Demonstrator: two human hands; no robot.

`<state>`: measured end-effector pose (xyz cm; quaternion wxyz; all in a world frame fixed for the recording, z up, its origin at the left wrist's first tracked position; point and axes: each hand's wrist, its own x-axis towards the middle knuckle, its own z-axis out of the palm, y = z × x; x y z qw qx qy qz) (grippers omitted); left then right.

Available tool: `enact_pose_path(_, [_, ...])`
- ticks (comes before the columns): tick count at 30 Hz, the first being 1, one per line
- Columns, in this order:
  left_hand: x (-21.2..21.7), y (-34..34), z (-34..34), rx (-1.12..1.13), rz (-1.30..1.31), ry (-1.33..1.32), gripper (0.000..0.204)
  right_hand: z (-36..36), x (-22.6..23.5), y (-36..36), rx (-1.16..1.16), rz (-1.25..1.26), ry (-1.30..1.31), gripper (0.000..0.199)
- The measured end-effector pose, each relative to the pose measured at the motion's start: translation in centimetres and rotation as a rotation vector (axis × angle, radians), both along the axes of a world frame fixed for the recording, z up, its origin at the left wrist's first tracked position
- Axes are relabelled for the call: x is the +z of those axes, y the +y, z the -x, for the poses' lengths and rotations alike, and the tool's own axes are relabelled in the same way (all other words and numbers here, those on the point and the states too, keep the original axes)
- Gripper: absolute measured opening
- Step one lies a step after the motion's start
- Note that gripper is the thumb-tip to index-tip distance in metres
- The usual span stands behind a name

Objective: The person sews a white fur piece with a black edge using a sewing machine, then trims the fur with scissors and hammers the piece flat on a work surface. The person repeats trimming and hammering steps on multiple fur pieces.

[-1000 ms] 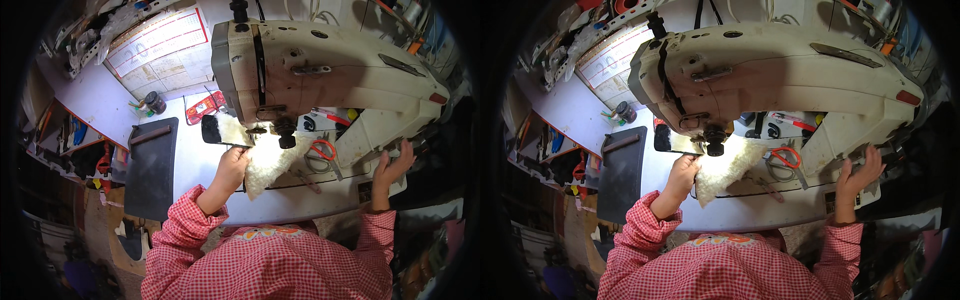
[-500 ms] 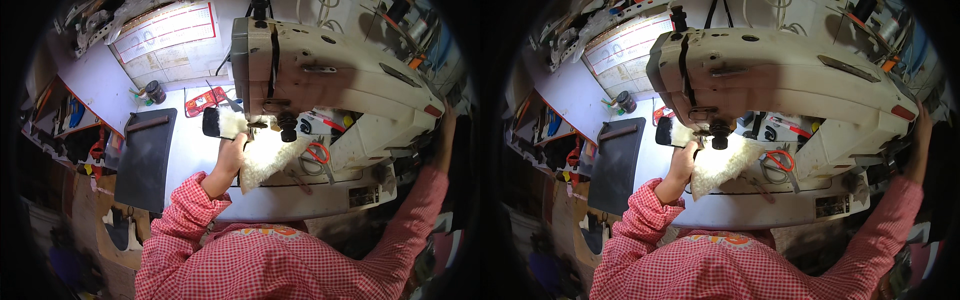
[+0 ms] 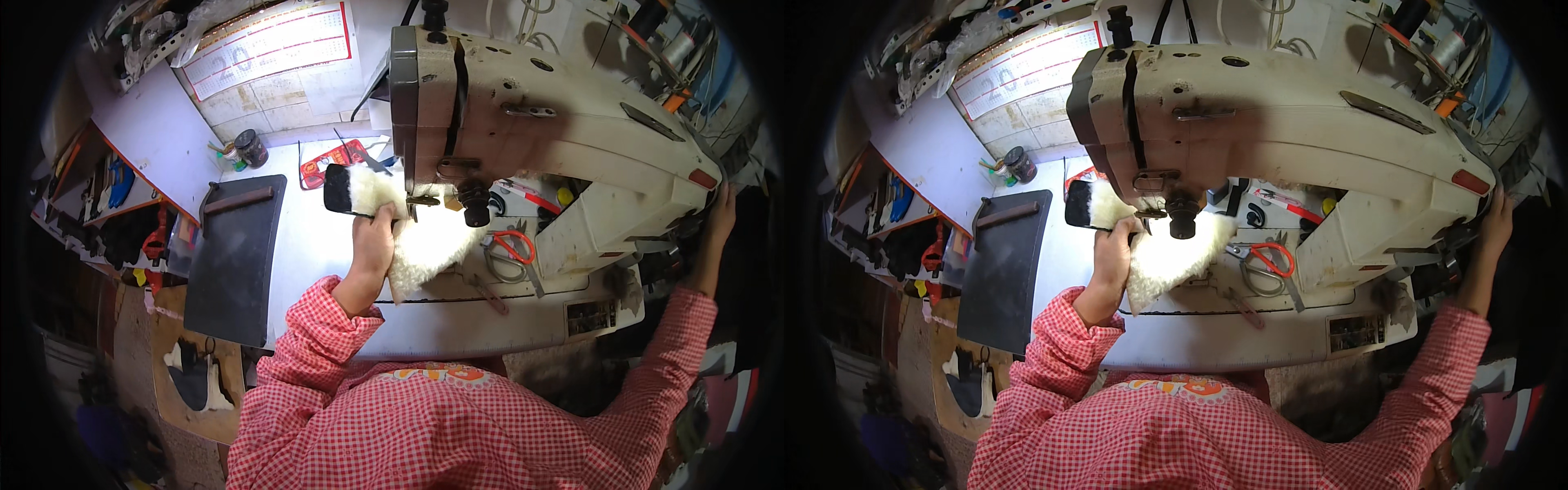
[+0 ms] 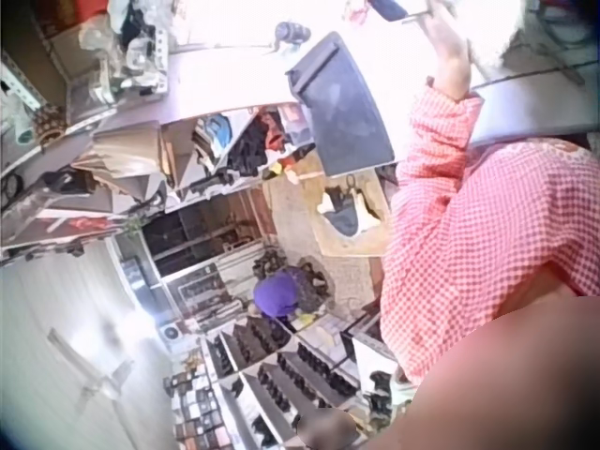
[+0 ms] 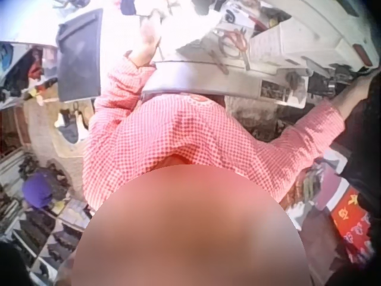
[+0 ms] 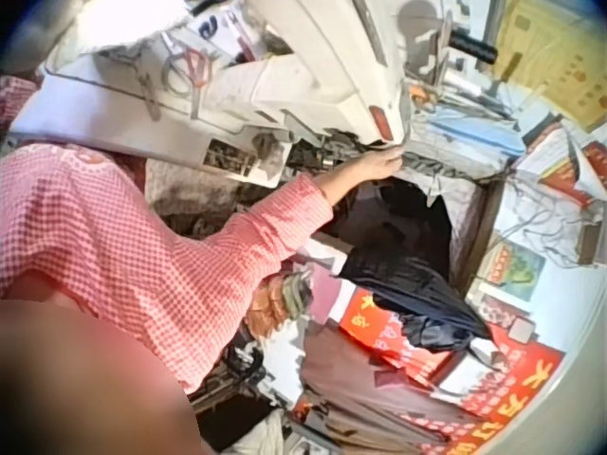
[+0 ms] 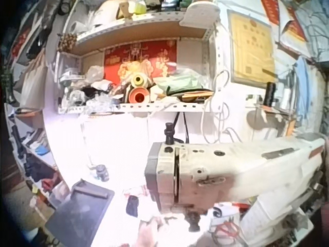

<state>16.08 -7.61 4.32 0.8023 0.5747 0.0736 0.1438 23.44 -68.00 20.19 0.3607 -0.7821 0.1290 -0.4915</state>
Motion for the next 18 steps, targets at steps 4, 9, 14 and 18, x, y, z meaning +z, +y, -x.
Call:
enact_pose_path(4, [-0.4,1.9,-0.4,0.121,0.104,-0.076,0.024,-0.7,-5.2,-1.2,0.147,-0.302,-0.273,0.044])
enact_pose_path(9, [-2.9,6.1,0.2,0.377,-0.053,-0.068,0.028,0.3,1.7,-0.9,-0.241,0.309,0.171,0.053])
enact_pose_path(14, [-7.0,8.2,5.5,0.495,-0.278,-0.050,0.031,9.2,-7.0,17.5,0.169,0.536,-0.266,0.045])
enact_pose_path(18, [-8.6,6.0,11.2,0.517,-0.291,0.003,0.034,13.7,-22.9,32.0,0.686,0.907,0.490,0.044])
